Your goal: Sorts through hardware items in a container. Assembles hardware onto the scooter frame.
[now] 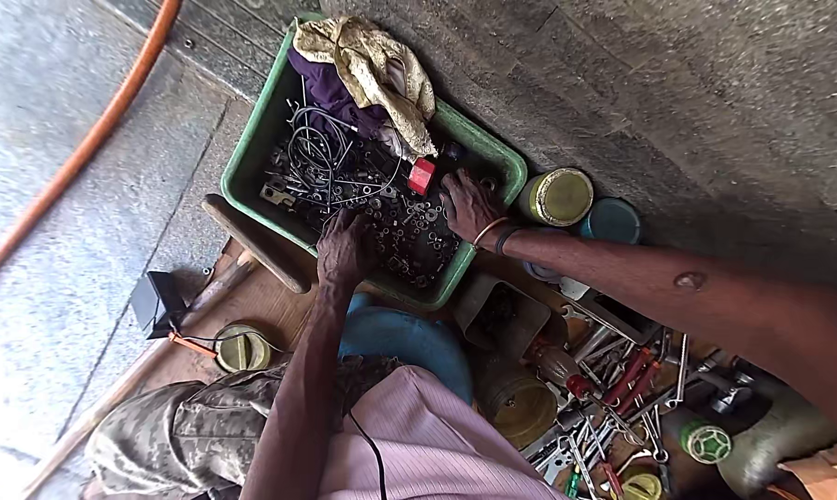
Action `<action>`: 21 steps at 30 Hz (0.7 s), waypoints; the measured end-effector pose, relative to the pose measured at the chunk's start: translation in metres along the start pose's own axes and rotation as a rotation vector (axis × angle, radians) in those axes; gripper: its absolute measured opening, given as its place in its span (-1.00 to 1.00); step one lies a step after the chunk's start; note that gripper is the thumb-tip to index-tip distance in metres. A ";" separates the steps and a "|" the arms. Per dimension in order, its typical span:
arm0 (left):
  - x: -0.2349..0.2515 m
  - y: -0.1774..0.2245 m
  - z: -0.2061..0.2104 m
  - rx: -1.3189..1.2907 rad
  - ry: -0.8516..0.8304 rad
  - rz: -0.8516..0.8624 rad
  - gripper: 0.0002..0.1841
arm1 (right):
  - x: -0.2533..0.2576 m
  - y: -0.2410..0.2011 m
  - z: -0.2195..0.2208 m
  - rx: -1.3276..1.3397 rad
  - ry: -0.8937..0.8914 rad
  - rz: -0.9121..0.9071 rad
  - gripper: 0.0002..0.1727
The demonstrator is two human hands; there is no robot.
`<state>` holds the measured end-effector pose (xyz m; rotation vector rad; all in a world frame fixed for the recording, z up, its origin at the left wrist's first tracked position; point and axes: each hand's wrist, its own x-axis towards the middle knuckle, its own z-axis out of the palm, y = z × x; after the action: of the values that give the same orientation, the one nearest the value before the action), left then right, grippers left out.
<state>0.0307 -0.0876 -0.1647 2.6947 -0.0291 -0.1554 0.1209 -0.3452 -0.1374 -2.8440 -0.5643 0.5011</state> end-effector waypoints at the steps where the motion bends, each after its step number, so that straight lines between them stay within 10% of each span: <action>1: 0.000 0.001 0.000 0.008 -0.006 -0.008 -0.67 | 0.000 0.000 0.000 -0.001 -0.002 0.000 -0.61; 21: 0.026 0.042 -0.009 0.046 -0.161 -0.225 -0.72 | 0.000 0.001 0.001 -0.013 0.000 -0.006 -0.57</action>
<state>0.0574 -0.1233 -0.1414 2.7187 0.2249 -0.4446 0.1206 -0.3464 -0.1383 -2.8534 -0.5775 0.4990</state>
